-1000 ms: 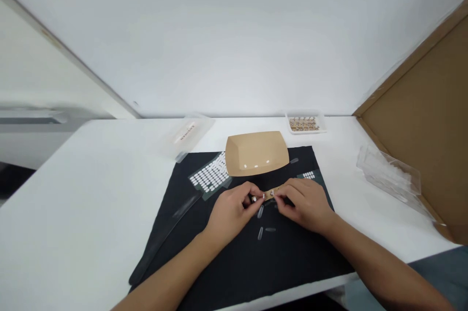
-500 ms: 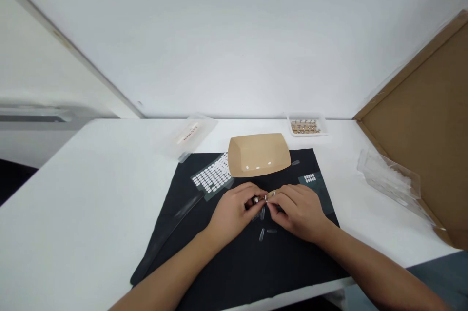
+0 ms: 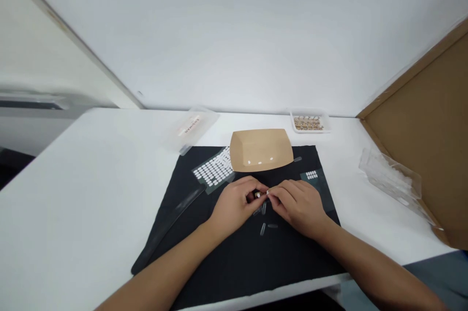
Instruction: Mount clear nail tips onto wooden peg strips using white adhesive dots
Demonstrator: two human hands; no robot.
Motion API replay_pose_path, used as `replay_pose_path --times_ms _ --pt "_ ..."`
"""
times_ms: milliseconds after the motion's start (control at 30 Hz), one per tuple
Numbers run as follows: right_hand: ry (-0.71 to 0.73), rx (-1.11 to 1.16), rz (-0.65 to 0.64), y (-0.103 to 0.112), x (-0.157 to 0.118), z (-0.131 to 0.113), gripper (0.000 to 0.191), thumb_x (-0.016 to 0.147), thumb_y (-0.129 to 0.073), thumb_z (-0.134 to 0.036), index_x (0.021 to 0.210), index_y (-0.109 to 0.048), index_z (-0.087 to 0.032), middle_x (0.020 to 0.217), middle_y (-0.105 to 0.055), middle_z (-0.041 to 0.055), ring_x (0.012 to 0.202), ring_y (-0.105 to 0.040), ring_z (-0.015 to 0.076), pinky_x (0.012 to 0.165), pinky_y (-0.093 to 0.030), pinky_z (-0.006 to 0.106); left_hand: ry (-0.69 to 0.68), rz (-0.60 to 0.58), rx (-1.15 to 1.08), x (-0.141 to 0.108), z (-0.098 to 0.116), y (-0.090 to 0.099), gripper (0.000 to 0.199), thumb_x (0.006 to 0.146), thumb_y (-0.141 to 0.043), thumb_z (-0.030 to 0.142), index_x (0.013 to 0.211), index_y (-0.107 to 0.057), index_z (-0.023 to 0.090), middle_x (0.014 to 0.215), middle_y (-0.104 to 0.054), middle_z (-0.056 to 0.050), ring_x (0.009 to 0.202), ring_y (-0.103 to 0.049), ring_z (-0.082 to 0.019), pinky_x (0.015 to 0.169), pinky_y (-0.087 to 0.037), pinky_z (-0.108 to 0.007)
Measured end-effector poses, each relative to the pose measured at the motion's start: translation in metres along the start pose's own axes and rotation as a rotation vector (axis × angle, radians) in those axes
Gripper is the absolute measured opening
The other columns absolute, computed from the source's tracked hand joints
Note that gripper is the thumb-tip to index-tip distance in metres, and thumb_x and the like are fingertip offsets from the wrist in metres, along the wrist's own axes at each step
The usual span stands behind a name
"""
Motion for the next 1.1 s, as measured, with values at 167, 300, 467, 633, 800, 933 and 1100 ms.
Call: replay_pose_path --times_ms 167,300,467,633,800,933,1100 --pt "-0.006 -0.002 -0.002 0.0019 0.0014 0.0003 0.010 0.105 -0.061 -0.018 0.098 -0.067 -0.021 0.083 -0.073 0.0020 0.078 -0.068 0.0170 0.069 -0.042 0.035 0.017 -0.001 -0.032 -0.0005 -0.0017 -0.0013 0.009 0.096 -0.071 0.020 0.093 -0.080 0.021 0.094 -0.074 -0.004 0.063 -0.063 -0.011 0.058 -0.051 -0.022" --pt "0.003 -0.021 -0.011 0.0019 0.0026 -0.0010 0.010 0.105 -0.061 -0.018 0.099 -0.067 -0.021 0.083 -0.073 0.0020 0.076 -0.066 0.0172 0.069 -0.042 0.036 0.028 -0.010 -0.025 -0.0009 -0.0023 -0.0022 0.009 0.096 -0.071 0.020 0.094 -0.080 0.021 0.094 -0.074 -0.004 0.066 -0.065 -0.012 0.060 -0.052 -0.023" --pt "0.016 -0.060 -0.004 0.0034 0.0043 -0.0034 0.012 0.105 -0.061 -0.017 0.095 -0.065 -0.022 0.080 -0.072 0.0013 0.073 -0.063 0.0174 0.068 -0.040 0.037 0.042 -0.019 -0.020 -0.0005 -0.0023 -0.0023 0.009 0.095 -0.072 0.019 0.095 -0.081 0.022 0.095 -0.075 -0.004 0.069 -0.066 -0.013 0.063 -0.053 -0.024" --pt "0.013 -0.081 -0.011 0.0023 0.0056 -0.0061 0.015 0.104 -0.061 -0.017 0.090 -0.064 -0.022 0.076 -0.069 0.0011 0.071 -0.061 0.0179 0.067 -0.037 0.038 0.051 -0.031 -0.039 -0.0003 -0.0037 -0.0034 0.011 0.095 -0.072 0.016 0.096 -0.081 0.022 0.096 -0.076 -0.003 0.070 -0.067 -0.013 0.063 -0.054 -0.024" --pt "-0.017 -0.095 -0.020 0.0003 0.0070 -0.0070 0.019 0.103 -0.061 -0.017 0.085 -0.064 -0.022 0.074 -0.067 0.0014 0.070 -0.058 0.0180 0.067 -0.034 0.038 0.060 -0.032 -0.061 -0.0008 -0.0041 -0.0041 0.012 0.095 -0.071 0.016 0.095 -0.081 0.022 0.095 -0.076 -0.003 0.071 -0.068 -0.013 0.064 -0.053 -0.024" --pt "-0.030 -0.107 -0.018 0.0005 0.0075 -0.0077 0.020 0.103 -0.062 -0.018 0.084 -0.065 -0.021 0.073 -0.065 0.0005 0.070 -0.056 0.0173 0.067 -0.033 0.037 0.079 -0.038 -0.060 -0.0007 -0.0039 -0.0047 0.013 0.095 -0.071 0.015 0.095 -0.082 0.021 0.096 -0.076 -0.004 0.074 -0.069 -0.014 0.067 -0.053 -0.024" --pt "-0.054 -0.097 -0.029 -0.0007 0.0061 -0.0063 0.019 0.101 -0.061 -0.017 0.083 -0.066 -0.021 0.075 -0.065 0.0004 0.071 -0.055 0.0172 0.068 -0.033 0.037 0.098 -0.037 -0.073 -0.0018 -0.0046 -0.0051 0.012 0.095 -0.072 0.015 0.095 -0.082 0.022 0.095 -0.075 -0.003 0.076 -0.068 -0.014 0.067 -0.052 -0.024"
Point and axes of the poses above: each hand's wrist, its own x-axis towards the middle knuckle, its own y-axis out of the back of the hand, z = x × y, the point moved 6 cm from there along x, towards the middle knuckle
